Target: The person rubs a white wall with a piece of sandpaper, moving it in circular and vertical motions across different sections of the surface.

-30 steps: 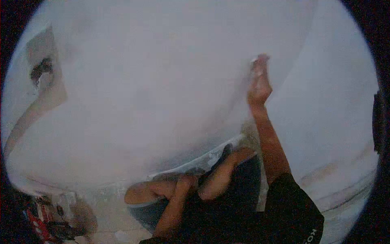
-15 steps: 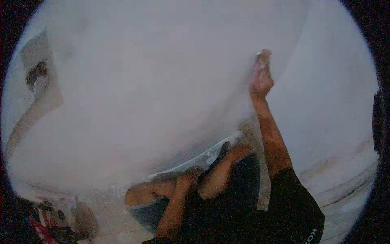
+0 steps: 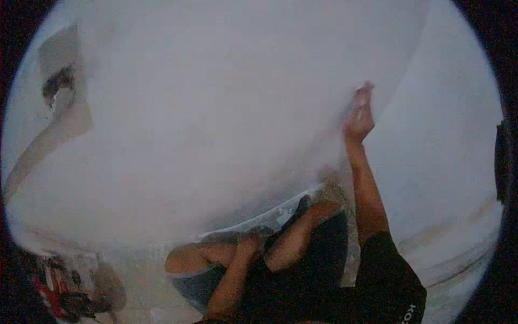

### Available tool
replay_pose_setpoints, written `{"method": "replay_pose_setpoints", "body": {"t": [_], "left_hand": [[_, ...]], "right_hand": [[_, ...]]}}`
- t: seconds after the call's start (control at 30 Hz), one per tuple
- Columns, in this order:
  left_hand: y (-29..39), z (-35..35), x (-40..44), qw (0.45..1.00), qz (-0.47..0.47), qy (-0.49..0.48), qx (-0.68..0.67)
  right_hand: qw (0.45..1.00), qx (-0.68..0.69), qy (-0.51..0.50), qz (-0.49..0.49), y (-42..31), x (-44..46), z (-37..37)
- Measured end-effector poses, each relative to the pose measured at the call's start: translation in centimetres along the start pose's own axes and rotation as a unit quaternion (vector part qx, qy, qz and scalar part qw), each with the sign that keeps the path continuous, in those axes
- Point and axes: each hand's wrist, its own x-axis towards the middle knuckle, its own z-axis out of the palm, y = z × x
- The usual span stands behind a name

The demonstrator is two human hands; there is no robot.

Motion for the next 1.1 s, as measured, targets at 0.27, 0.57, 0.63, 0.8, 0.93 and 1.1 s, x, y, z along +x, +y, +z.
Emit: {"method": "replay_pose_setpoints", "body": {"t": [0.27,0.57,0.63,0.8,0.93,1.1], "left_hand": [[2.8,-6.7,-1.0,1.000,-0.005,-0.020,-0.013],[-0.1,-3.6,0.2,0.998,-0.058,0.016,0.010],[-0.9,-2.6,0.3,0.999,-0.051,0.015,-0.001],[-0.7,-4.1,0.3,0.999,-0.049,-0.015,-0.014],[-1.6,-3.1,-0.7,0.999,-0.050,-0.009,-0.019],[-1.7,-2.7,-0.9,0.999,-0.047,-0.007,-0.027]], "right_hand": [[0.996,0.012,-0.008,-0.091,-10.3,0.6,4.7],[0.991,-0.063,0.098,-0.072,-4.4,7.8,4.9],[0.996,-0.051,0.065,-0.046,-7.9,9.5,5.9],[0.970,0.060,-0.112,-0.207,-13.9,-0.1,7.0],[0.962,0.078,-0.105,-0.241,-8.3,-1.6,4.8],[0.997,-0.005,0.081,-0.006,-5.4,7.3,4.8]]}}
